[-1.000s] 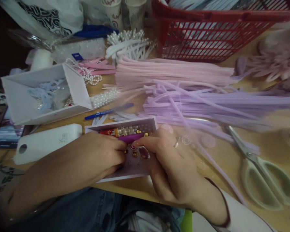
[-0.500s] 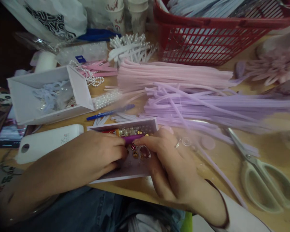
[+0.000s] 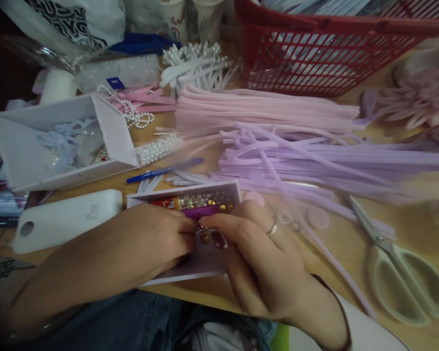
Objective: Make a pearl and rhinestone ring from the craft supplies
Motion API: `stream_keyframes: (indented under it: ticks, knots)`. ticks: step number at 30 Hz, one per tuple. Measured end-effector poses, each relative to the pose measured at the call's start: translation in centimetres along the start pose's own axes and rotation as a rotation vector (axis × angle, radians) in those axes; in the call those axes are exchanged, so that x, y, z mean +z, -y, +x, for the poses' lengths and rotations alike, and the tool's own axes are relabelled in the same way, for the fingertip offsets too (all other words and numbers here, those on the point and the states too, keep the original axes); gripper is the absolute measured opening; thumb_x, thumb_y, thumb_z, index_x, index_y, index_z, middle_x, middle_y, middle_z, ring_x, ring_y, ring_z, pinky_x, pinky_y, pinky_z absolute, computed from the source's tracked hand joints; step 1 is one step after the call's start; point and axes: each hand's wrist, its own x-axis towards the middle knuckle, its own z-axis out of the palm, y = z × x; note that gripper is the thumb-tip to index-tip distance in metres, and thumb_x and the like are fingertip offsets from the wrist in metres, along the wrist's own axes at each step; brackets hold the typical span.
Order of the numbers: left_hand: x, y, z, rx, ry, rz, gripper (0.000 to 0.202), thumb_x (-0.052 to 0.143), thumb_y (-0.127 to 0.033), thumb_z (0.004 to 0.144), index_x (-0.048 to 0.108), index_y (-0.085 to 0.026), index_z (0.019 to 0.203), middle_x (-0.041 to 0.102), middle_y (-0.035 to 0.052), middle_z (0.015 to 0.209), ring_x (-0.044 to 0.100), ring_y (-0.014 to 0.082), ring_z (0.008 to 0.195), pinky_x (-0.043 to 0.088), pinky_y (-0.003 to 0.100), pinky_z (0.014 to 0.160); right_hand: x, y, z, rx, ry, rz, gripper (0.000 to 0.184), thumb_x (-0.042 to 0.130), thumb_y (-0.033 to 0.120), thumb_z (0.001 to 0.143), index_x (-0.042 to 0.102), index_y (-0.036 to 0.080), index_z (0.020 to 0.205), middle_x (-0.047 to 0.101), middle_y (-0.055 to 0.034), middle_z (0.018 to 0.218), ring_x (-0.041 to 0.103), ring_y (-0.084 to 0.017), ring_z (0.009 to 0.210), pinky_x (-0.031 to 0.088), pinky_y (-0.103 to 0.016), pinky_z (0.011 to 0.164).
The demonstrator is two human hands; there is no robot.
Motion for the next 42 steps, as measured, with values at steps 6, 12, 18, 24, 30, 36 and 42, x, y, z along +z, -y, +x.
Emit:
stream_keyframes:
  ticks: [6, 12, 18, 24, 30, 36, 42]
  knots:
    - [-2.3, -1.0, 0.4, -0.083, 0.123, 0.013, 0.021, 0.056, -0.006, 0.085, 0.073, -0.018, 0.082, 0.074, 0.0039, 0.081, 0.068, 0.0172, 0.071, 0.049, 0.026, 0.061, 0.2, 0.1, -0.5, 0.016, -0.012, -0.019, 0.033, 0.047, 0.003, 0.083, 0.056, 0.019, 0.111, 0.056, -0.0036, 0.080, 0.054, -0.017, 0.070, 0.044, -0.031, 0.059]
    - [-2.1, -1.2, 0.0, -0.148, 0.146, 0.031, 0.023, 0.052, -0.008, 0.088, 0.072, -0.019, 0.085, 0.074, 0.0051, 0.091, 0.069, 0.0211, 0.080, 0.049, 0.031, 0.069, 0.5, 0.2, -0.7, 0.031, 0.007, -0.052, 0.031, 0.043, 0.004, 0.088, 0.052, 0.020, 0.112, 0.054, -0.0030, 0.083, 0.053, -0.017, 0.075, 0.044, -0.031, 0.065]
    - [-2.0, -1.3, -0.7, -0.147, -0.010, -0.090, 0.016, 0.051, -0.009, 0.089, 0.061, -0.017, 0.079, 0.067, 0.0018, 0.088, 0.062, 0.0187, 0.079, 0.042, 0.031, 0.068, 0.6, -0.1, -0.7, -0.015, 0.014, -0.026, 0.029, 0.043, 0.003, 0.086, 0.052, 0.018, 0.109, 0.054, -0.0041, 0.085, 0.051, -0.017, 0.077, 0.042, -0.028, 0.063]
    - [-1.9, -1.5, -1.7, -0.248, -0.430, -0.887, 0.010, 0.043, -0.028, 0.099, 0.049, -0.022, 0.093, 0.053, -0.0033, 0.084, 0.053, 0.0108, 0.072, 0.041, 0.024, 0.066, 1.1, -0.3, -1.0, -0.048, -0.057, 0.004, 0.021, 0.043, 0.006, 0.090, 0.051, 0.017, 0.106, 0.053, -0.0024, 0.083, 0.047, -0.015, 0.072, 0.037, -0.027, 0.061]
    - [-1.3, -1.7, -1.1, -0.188, -0.419, -1.314, 0.026, 0.035, -0.029, 0.101, 0.042, -0.019, 0.079, 0.044, -0.0047, 0.071, 0.044, 0.0069, 0.056, 0.037, 0.022, 0.057, 1.4, -0.3, -1.0, -0.072, -0.063, -0.002, 0.016, 0.043, 0.009, 0.092, 0.053, 0.016, 0.102, 0.055, -0.0031, 0.080, 0.046, -0.015, 0.068, 0.035, -0.028, 0.060]
    - [-0.6, -2.1, -0.1, -0.202, -0.362, -1.377, 0.034, 0.040, -0.039, 0.101, 0.042, -0.019, 0.074, 0.042, -0.0059, 0.061, 0.041, 0.0063, 0.049, 0.034, 0.019, 0.049, 1.3, -0.2, -0.9, -0.099, -0.058, 0.008, 0.018, 0.041, 0.008, 0.090, 0.059, 0.011, 0.095, 0.058, -0.0072, 0.078, 0.049, -0.017, 0.068, 0.039, -0.029, 0.059]
    - [-0.4, -2.0, -0.2, -0.156, -0.377, -1.384, 0.037, 0.041, -0.043, 0.101, 0.044, -0.018, 0.073, 0.041, -0.0056, 0.059, 0.038, 0.0061, 0.048, 0.032, 0.018, 0.047, 1.5, -0.1, -1.0, -0.101, -0.078, -0.007, 0.021, 0.041, 0.007, 0.089, 0.061, 0.010, 0.094, 0.057, -0.0070, 0.075, 0.049, -0.017, 0.067, 0.040, -0.028, 0.059]
